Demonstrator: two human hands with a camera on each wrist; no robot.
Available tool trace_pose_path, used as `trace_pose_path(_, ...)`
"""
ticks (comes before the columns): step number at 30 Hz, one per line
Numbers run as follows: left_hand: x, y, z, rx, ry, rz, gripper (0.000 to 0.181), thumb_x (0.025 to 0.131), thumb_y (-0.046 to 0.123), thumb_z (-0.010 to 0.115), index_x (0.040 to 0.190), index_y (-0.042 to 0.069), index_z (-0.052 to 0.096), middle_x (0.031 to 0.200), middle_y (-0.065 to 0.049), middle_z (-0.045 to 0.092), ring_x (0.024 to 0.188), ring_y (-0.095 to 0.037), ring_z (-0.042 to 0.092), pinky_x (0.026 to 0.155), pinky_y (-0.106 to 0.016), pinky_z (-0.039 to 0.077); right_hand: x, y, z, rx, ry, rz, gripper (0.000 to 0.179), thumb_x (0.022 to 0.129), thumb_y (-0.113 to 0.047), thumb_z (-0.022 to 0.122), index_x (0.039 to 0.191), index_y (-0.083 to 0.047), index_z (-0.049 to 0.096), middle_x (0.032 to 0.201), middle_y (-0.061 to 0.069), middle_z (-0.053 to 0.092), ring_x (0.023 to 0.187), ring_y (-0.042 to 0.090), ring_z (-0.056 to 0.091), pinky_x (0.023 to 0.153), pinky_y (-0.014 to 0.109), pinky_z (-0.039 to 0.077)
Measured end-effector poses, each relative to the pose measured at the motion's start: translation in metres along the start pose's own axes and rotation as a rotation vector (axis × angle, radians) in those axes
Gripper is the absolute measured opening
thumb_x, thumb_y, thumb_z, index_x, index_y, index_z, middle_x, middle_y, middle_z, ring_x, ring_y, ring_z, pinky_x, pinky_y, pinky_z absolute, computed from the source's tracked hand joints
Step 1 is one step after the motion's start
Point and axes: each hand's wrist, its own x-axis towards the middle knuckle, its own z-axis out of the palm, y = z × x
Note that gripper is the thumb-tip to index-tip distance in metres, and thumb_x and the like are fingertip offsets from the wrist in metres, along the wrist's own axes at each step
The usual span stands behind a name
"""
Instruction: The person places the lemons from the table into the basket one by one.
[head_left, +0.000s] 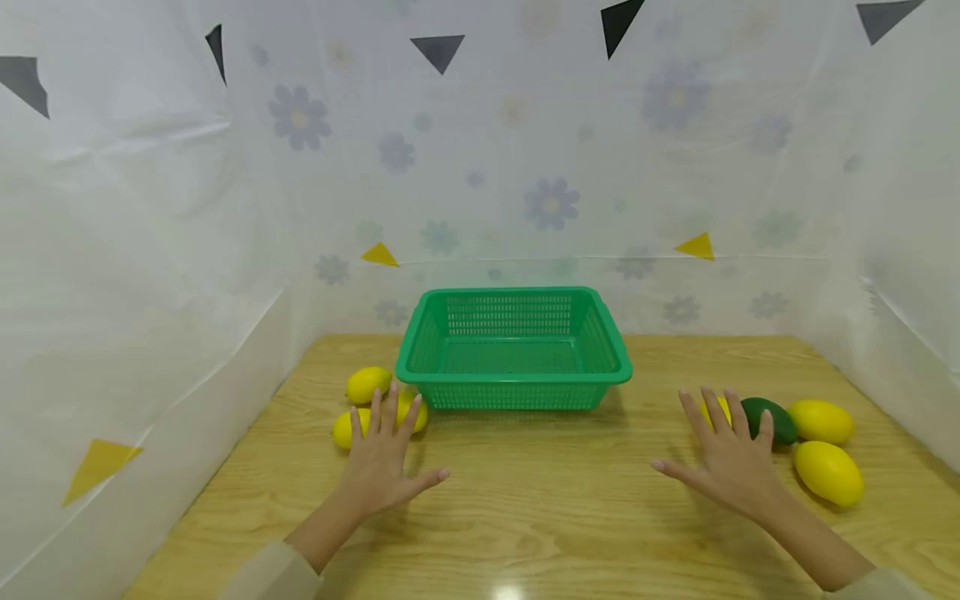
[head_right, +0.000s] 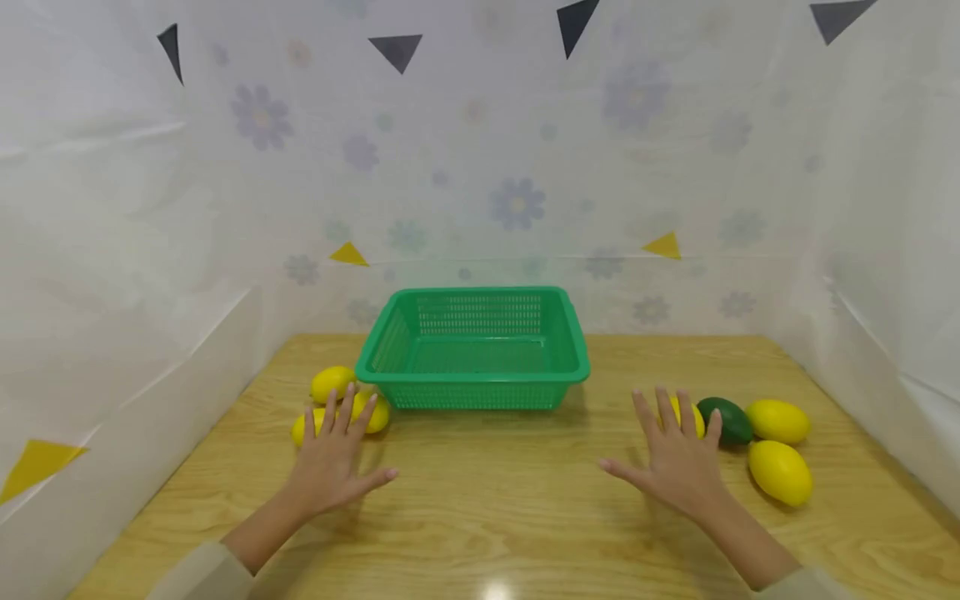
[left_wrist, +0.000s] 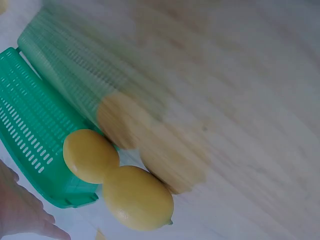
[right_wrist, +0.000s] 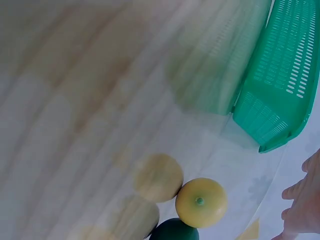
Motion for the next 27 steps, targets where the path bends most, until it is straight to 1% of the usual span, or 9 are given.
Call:
trace_pose_path(5, 0.0, 0.0, -0.001, 0.0, -0.011, -0.007, 0.1, 0.077, 0.076, 0.045, 0.149, 0.012, 0.018, 0.153, -0.026, 0.009, 0.139, -0.05, 0.005, 0.101, -0.076, 0.006, 0.004, -0.003, 0.0, -0.002, 0.057, -0.022, 0.103, 0.077, -0.063, 0.06, 0.151, -0.016, 0.008, 0.147, 0.029, 0.023, 0.139, 0.047, 0.003, 0.098, 0.077, 0.001)
trace_pose_path(9, 0.001, 0.0, -0.002, 0.016, -0.023, -0.025, 0.1, 0.077, 0.073, 0.049, 0.15, 0.013, 0.017, 0.154, -0.024, 0.008, 0.14, -0.048, 0.005, 0.103, -0.074, 0.007, 0.006, -0.005, -0.001, 0.008, 0.055, -0.025, 0.102, 0.077, -0.063, 0.06, 0.151, -0.017, 0.008, 0.147, 0.029, 0.021, 0.139, 0.047, 0.003, 0.099, 0.076, 0.001)
trace_pose_path(12, 0.001, -0.001, -0.002, 0.02, -0.016, -0.03, 0.1, 0.077, 0.077, 0.043, 0.149, 0.012, 0.019, 0.154, -0.024, 0.009, 0.14, -0.048, 0.006, 0.104, -0.073, 0.008, 0.007, -0.006, -0.001, 0.018, 0.047, -0.024, 0.102, 0.077, -0.063, 0.06, 0.151, -0.016, 0.008, 0.148, 0.029, 0.02, 0.139, 0.047, 0.004, 0.1, 0.075, 0.001)
trace_pose_path(17, 0.003, -0.001, -0.004, -0.018, 0.006, -0.031, 0.102, 0.077, 0.081, 0.035, 0.148, 0.009, 0.023, 0.153, -0.024, 0.011, 0.139, -0.049, 0.008, 0.104, -0.073, 0.006, 0.01, -0.007, -0.001, 0.032, 0.043, -0.037, 0.102, 0.077, -0.062, 0.06, 0.151, -0.014, 0.009, 0.149, 0.029, 0.018, 0.139, 0.047, 0.003, 0.099, 0.075, 0.001)
trace_pose_path(23, 0.007, -0.001, -0.007, -0.029, 0.002, -0.036, 0.101, 0.077, 0.079, 0.04, 0.149, 0.01, 0.021, 0.154, -0.024, 0.011, 0.14, -0.048, 0.007, 0.105, -0.072, 0.005, 0.013, -0.01, 0.0, 0.04, 0.057, -0.054, 0.101, 0.077, -0.062, 0.061, 0.151, -0.012, 0.012, 0.147, 0.029, 0.021, 0.138, 0.048, 0.005, 0.098, 0.075, 0.003)
trace_pose_path(27, 0.01, 0.0, -0.008, -0.032, -0.004, -0.04, 0.101, 0.077, 0.078, 0.043, 0.149, 0.01, 0.021, 0.154, -0.024, 0.011, 0.14, -0.047, 0.006, 0.105, -0.072, 0.004, 0.016, -0.014, -0.001, 0.054, 0.068, -0.049, 0.101, 0.077, -0.062, 0.061, 0.151, -0.013, 0.011, 0.149, 0.027, 0.016, 0.137, 0.047, 0.006, 0.098, 0.076, 0.002)
